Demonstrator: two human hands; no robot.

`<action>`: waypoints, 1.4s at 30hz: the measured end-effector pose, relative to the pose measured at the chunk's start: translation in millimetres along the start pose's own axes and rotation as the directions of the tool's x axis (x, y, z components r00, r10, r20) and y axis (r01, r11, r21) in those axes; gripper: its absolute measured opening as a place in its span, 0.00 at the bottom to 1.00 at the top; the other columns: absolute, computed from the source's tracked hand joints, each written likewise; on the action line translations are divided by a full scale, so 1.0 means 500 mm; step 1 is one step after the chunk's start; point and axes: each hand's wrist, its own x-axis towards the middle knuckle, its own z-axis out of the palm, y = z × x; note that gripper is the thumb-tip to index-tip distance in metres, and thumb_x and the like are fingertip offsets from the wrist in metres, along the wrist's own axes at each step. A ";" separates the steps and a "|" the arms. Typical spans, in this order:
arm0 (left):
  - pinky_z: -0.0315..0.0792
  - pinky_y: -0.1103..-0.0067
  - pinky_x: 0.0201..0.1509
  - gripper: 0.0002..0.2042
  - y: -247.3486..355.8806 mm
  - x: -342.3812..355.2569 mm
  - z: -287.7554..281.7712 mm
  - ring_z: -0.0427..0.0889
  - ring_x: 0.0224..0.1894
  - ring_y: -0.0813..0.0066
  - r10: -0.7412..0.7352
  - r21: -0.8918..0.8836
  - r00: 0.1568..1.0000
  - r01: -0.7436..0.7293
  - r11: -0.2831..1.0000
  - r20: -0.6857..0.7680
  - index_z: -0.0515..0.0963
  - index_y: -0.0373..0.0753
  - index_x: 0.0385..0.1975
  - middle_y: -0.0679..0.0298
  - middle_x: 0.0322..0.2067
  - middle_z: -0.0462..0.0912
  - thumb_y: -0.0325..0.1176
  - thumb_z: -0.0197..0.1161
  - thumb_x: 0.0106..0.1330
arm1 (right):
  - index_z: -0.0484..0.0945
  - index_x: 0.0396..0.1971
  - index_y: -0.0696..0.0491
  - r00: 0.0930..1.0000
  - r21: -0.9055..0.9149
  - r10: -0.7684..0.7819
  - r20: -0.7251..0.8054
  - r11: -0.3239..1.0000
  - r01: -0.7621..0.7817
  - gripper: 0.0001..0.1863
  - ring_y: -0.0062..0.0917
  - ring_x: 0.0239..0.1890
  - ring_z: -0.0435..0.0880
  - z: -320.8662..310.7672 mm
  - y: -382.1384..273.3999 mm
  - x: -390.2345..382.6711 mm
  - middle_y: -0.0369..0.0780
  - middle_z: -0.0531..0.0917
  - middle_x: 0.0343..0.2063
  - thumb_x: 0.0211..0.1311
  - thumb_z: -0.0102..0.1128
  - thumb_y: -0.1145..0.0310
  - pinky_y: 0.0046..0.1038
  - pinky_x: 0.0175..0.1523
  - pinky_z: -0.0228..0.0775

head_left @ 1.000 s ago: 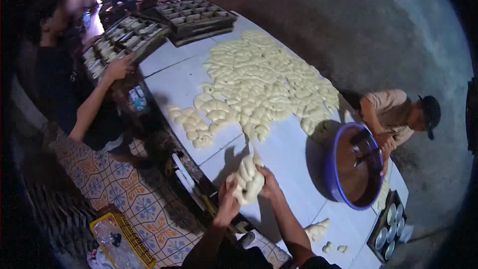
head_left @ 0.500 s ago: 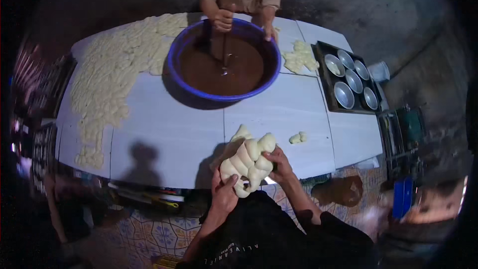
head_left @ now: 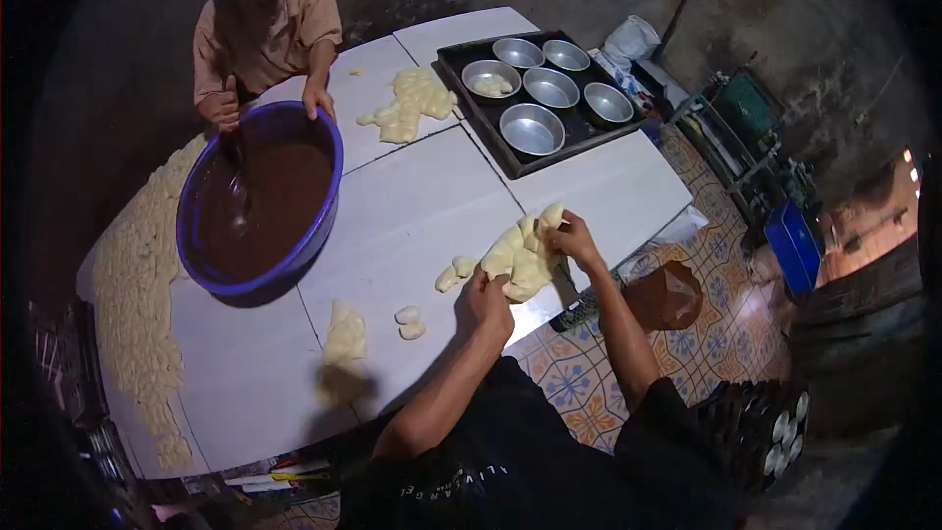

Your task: The person pulls pieces of dough from a large pile on a table, dips each piece into a bowl of dark liquid, and then places the dough into individual metal molds on a tray.

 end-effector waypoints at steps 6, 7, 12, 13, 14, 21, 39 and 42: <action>0.66 0.67 0.58 0.26 0.123 -0.015 -0.148 0.72 0.55 0.61 -0.792 -0.436 0.582 0.771 0.464 0.186 0.61 0.32 0.61 0.49 0.52 0.72 0.28 0.55 0.62 | 0.81 0.30 0.62 0.902 -0.402 -0.080 -0.423 0.909 -0.108 0.18 0.34 0.27 0.84 -0.027 0.083 -0.006 0.49 0.84 0.25 0.50 0.65 0.60 0.34 0.34 0.73; 0.69 0.69 0.55 0.22 0.142 -0.025 -0.187 0.74 0.52 0.60 -0.722 -0.488 0.630 0.745 0.456 0.286 0.62 0.31 0.58 0.50 0.50 0.73 0.28 0.52 0.64 | 0.82 0.30 0.62 0.906 -0.414 -0.092 -0.413 0.905 -0.098 0.20 0.37 0.28 0.85 -0.034 0.086 -0.004 0.50 0.84 0.26 0.50 0.65 0.57 0.35 0.35 0.73; 0.70 0.72 0.51 0.06 0.054 -0.091 -0.343 0.76 0.43 0.66 -0.096 -0.103 0.984 0.081 0.991 -0.150 0.76 0.33 0.35 0.59 0.37 0.79 0.26 0.52 0.62 | 0.80 0.42 0.65 0.896 -0.728 -0.116 -0.429 0.632 -0.266 0.26 0.41 0.38 0.86 -0.095 0.043 -0.032 0.58 0.83 0.32 0.55 0.64 0.55 0.34 0.41 0.76; 0.69 0.73 0.51 0.06 0.051 -0.096 -0.362 0.76 0.44 0.67 -0.309 -0.239 0.899 0.240 0.941 -0.312 0.76 0.34 0.32 0.60 0.36 0.79 0.27 0.52 0.63 | 0.79 0.44 0.64 0.875 -0.733 -0.171 -0.453 0.631 -0.256 0.23 0.38 0.37 0.86 -0.090 0.043 -0.027 0.57 0.83 0.34 0.56 0.62 0.59 0.33 0.40 0.76; 0.69 0.73 0.51 0.07 0.032 -0.111 -0.382 0.76 0.43 0.69 -0.354 -0.180 0.798 0.305 0.935 -0.487 0.76 0.34 0.34 0.61 0.35 0.78 0.29 0.53 0.63 | 0.78 0.46 0.64 0.855 -0.742 -0.226 -0.468 0.625 -0.241 0.22 0.36 0.36 0.86 -0.078 0.007 -0.037 0.56 0.83 0.36 0.58 0.61 0.62 0.31 0.40 0.77; 0.65 0.70 0.59 0.14 -0.237 -0.235 -0.508 0.74 0.51 0.60 -0.151 0.185 0.711 0.371 0.910 -0.687 0.73 0.33 0.49 0.54 0.45 0.78 0.31 0.52 0.67 | 0.77 0.47 0.61 0.863 -0.188 -0.181 0.472 0.935 0.299 0.15 0.27 0.39 0.82 0.269 -0.134 -0.045 0.45 0.82 0.42 0.61 0.53 0.77 0.26 0.43 0.75; 0.52 0.63 0.69 0.27 -0.089 -0.150 -0.536 0.62 0.67 0.57 -0.054 0.768 0.950 0.281 0.575 -0.307 0.69 0.36 0.57 0.57 0.61 0.69 0.27 0.65 0.53 | 0.79 0.34 0.56 0.258 0.132 -0.551 0.793 0.570 0.811 0.13 0.41 0.44 0.76 0.678 -0.112 -0.097 0.44 0.80 0.35 0.45 0.65 0.75 0.36 0.50 0.71; 0.59 0.64 0.65 0.18 -0.106 -0.160 -0.554 0.69 0.62 0.59 -0.018 0.670 0.931 0.275 0.689 -0.364 0.76 0.37 0.48 0.57 0.54 0.76 0.27 0.63 0.56 | 0.80 0.32 0.56 0.475 0.202 -0.427 0.770 0.868 0.454 0.11 0.38 0.40 0.80 0.609 -0.213 -0.128 0.44 0.81 0.34 0.45 0.69 0.74 0.33 0.47 0.72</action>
